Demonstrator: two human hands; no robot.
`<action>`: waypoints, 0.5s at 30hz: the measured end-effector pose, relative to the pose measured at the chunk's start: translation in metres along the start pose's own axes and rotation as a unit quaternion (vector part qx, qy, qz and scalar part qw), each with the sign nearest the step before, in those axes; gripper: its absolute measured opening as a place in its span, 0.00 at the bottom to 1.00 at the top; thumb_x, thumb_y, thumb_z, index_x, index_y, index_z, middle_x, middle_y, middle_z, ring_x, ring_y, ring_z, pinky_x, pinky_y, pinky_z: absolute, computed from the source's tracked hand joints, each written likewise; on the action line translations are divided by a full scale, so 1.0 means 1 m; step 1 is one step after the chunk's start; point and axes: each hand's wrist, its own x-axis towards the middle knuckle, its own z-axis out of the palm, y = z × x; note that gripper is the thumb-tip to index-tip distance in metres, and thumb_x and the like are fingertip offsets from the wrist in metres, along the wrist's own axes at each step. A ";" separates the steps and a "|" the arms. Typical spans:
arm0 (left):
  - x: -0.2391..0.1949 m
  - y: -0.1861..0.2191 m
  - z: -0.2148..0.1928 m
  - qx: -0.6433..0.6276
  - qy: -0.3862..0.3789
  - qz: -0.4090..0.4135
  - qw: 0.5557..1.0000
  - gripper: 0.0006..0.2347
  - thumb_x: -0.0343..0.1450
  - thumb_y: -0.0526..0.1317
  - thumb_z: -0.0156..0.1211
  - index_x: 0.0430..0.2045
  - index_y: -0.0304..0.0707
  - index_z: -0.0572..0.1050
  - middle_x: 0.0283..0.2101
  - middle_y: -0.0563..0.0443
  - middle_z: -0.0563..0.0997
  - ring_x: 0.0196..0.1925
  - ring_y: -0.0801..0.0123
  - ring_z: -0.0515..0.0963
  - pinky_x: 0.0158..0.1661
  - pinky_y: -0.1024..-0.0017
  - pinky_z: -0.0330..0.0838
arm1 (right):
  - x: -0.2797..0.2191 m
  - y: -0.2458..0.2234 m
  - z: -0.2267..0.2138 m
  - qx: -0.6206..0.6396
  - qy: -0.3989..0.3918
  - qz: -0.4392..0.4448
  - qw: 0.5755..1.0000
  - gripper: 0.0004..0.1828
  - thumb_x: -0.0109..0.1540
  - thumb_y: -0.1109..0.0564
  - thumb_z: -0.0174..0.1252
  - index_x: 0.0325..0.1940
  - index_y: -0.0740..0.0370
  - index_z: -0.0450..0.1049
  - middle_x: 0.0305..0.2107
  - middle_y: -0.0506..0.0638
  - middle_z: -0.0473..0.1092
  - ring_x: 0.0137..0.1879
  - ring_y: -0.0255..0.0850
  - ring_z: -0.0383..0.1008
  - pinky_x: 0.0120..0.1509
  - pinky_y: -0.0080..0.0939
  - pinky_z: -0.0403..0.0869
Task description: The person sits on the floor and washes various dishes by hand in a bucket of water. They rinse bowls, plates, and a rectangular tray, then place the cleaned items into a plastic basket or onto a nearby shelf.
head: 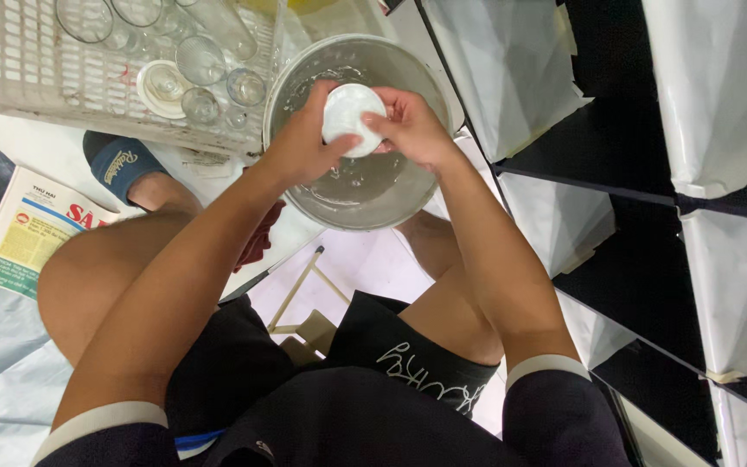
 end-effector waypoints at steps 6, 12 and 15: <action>0.006 0.008 0.007 -0.056 -0.024 -0.271 0.961 0.20 0.77 0.40 0.51 0.63 0.37 0.59 0.46 0.34 0.82 0.32 0.48 0.86 0.35 0.57 0.80 | 0.012 0.006 0.004 -0.119 0.105 0.039 0.987 0.14 0.71 0.54 0.57 0.56 0.64 0.77 0.37 0.47 0.78 0.38 0.30 0.76 0.35 0.32 0.76; -0.003 -0.014 0.008 0.144 -0.050 -0.079 0.985 0.28 0.69 0.31 0.55 0.66 0.28 0.55 0.51 0.23 0.77 0.50 0.34 0.78 0.49 0.47 0.72 | 0.012 0.012 -0.012 -0.123 0.028 -0.085 0.988 0.13 0.68 0.64 0.59 0.57 0.63 0.74 0.45 0.47 0.77 0.49 0.31 0.77 0.53 0.34 0.77; -0.009 -0.025 0.009 0.268 -0.071 -0.103 0.955 0.28 0.67 0.31 0.57 0.64 0.29 0.59 0.52 0.26 0.76 0.50 0.34 0.77 0.48 0.47 0.72 | 0.006 0.013 -0.012 -0.275 0.038 -0.173 0.945 0.16 0.63 0.71 0.58 0.53 0.63 0.77 0.49 0.52 0.77 0.53 0.41 0.79 0.56 0.38 0.78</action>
